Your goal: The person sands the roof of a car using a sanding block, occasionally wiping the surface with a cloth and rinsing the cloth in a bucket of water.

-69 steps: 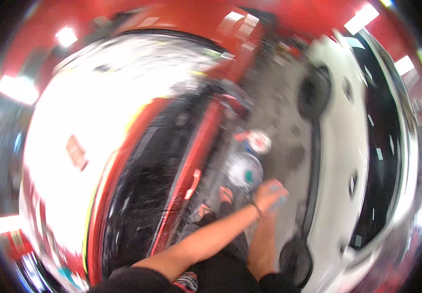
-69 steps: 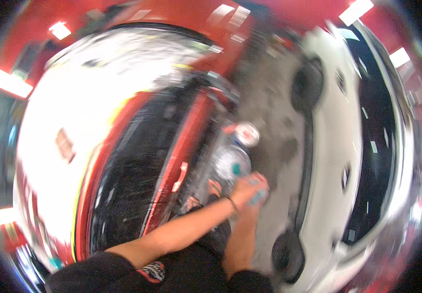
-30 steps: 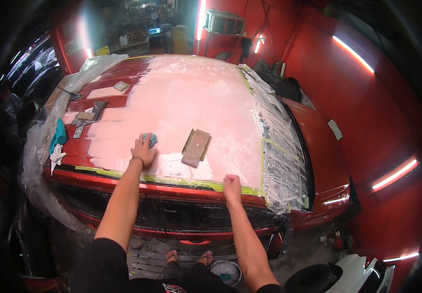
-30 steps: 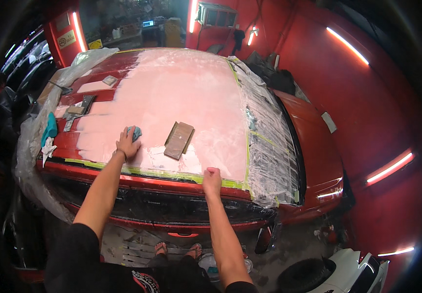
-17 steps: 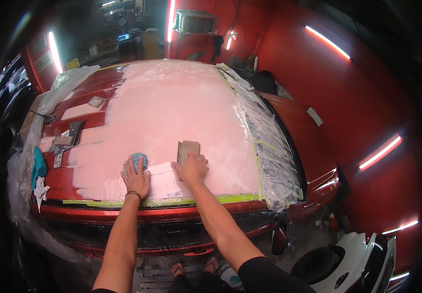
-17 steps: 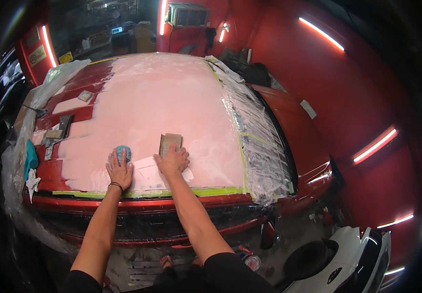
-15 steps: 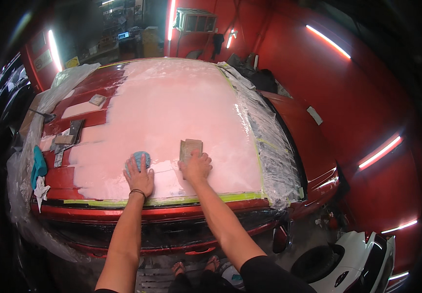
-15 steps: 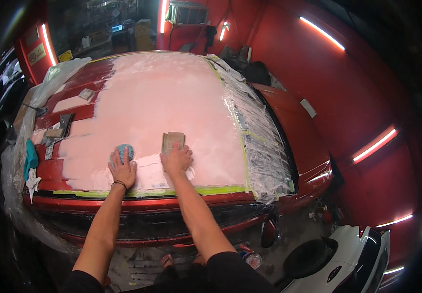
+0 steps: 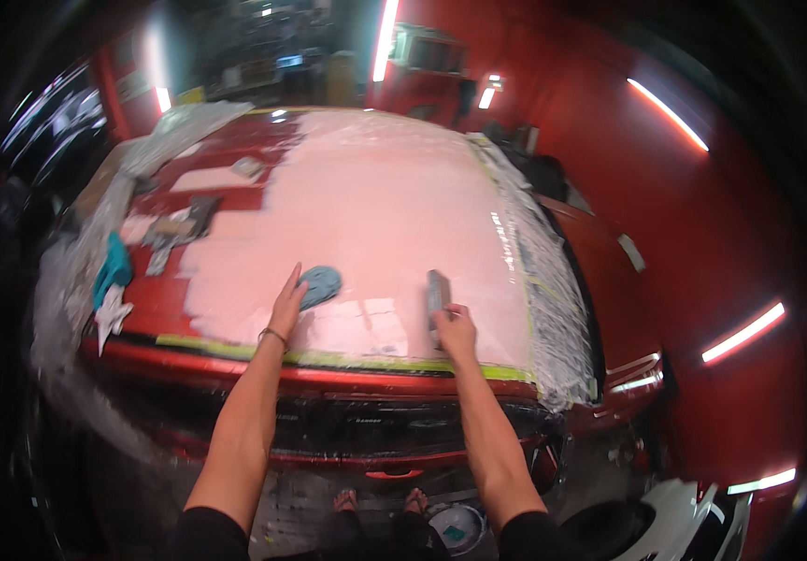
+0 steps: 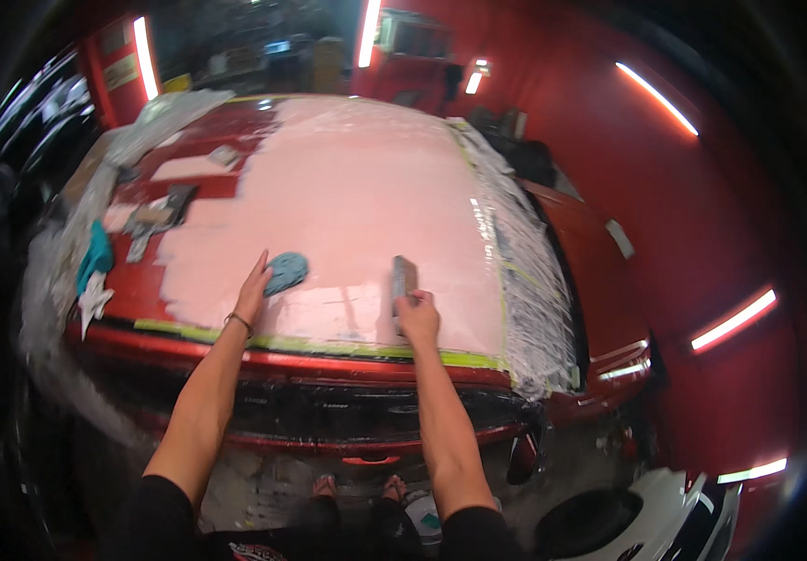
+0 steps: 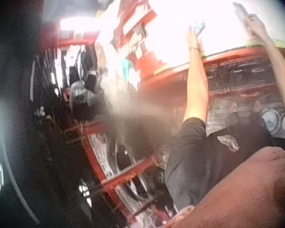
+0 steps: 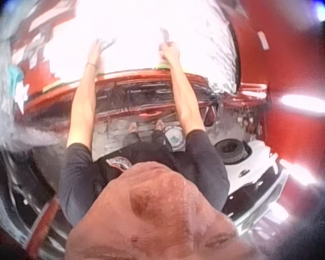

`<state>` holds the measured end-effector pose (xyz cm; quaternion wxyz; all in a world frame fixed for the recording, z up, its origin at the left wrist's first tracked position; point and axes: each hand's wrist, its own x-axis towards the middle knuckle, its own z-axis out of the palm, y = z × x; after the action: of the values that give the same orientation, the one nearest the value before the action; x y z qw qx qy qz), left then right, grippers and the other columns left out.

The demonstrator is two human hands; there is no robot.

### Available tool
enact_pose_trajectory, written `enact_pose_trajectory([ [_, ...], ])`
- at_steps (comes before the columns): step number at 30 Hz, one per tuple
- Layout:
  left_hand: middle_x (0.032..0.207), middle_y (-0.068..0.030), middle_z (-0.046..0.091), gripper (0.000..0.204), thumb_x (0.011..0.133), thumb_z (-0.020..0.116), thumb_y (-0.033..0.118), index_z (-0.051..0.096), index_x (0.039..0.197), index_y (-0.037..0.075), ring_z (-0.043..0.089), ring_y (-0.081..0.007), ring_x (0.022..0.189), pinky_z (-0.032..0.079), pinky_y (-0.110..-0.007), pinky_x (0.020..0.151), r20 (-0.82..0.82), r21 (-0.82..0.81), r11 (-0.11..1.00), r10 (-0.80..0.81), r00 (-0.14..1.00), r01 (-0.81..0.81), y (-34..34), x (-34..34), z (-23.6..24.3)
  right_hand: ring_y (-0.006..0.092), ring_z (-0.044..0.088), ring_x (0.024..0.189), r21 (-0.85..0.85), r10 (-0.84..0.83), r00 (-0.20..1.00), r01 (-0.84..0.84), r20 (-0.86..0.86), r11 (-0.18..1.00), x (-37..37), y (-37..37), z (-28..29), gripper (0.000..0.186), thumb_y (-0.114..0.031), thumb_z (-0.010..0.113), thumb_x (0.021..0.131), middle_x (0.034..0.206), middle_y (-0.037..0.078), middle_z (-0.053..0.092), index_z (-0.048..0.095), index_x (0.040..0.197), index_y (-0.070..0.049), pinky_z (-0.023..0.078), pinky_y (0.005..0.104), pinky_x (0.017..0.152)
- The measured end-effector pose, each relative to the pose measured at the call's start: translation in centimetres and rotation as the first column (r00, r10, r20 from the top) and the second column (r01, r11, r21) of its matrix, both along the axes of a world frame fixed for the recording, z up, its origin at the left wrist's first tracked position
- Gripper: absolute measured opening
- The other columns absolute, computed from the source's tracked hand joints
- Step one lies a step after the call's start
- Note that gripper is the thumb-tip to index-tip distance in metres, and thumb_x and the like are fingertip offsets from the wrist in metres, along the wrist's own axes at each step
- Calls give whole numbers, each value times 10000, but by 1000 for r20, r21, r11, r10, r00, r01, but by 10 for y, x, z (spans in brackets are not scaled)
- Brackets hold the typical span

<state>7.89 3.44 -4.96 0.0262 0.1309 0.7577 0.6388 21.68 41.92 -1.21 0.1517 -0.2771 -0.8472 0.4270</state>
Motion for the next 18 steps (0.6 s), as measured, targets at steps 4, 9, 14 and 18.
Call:
enact_pose_trajectory([
  [4, 1753, -192, 401, 654, 1158, 500, 364, 375, 1703, 25, 351, -325, 1637, 238, -397, 1351, 52, 5, 996, 88, 995, -88, -42, 104, 14, 192, 694, 829, -718, 132, 968, -246, -213, 651, 68, -74, 38, 426, -288, 678, 1066, 966, 48, 683, 604, 1428, -74, 596, 346, 694],
  [9, 1646, -131, 534, 743, 1119, 664, 369, 325, 1747, 158, 575, -195, 1436, 507, -360, 1123, 365, 415, 910, -158, 918, -8, 30, 320, 57, 200, 704, 1010, -770, 318, 913, -391, -255, 504, 198, -123, 57, 463, -211, 651, 1066, 1230, 107, 671, 555, 1469, -4, 621, 360, 844],
  [14, 1717, -242, 386, 991, 1098, 719, 259, 14, 1795, 251, 568, -187, 1418, 463, -380, 1192, 305, 620, 743, 66, 950, -251, 20, 438, 53, 217, 665, 1239, -675, 718, 669, -620, -191, 399, 273, -190, 44, 443, -122, 669, 1062, 1354, 170, 687, 561, 1455, 50, 520, 354, 1063],
  [18, 1559, -223, 543, 1080, 1055, 769, 176, -15, 1794, 258, 613, -170, 1310, 498, -358, 1160, 376, 523, 709, 307, 874, -473, -14, 502, 58, 131, 658, 1025, -674, 879, 450, -700, -160, 236, 300, -215, 30, 442, -228, 695, 1049, 1257, 75, 704, 625, 1415, 10, 528, 278, 805],
])
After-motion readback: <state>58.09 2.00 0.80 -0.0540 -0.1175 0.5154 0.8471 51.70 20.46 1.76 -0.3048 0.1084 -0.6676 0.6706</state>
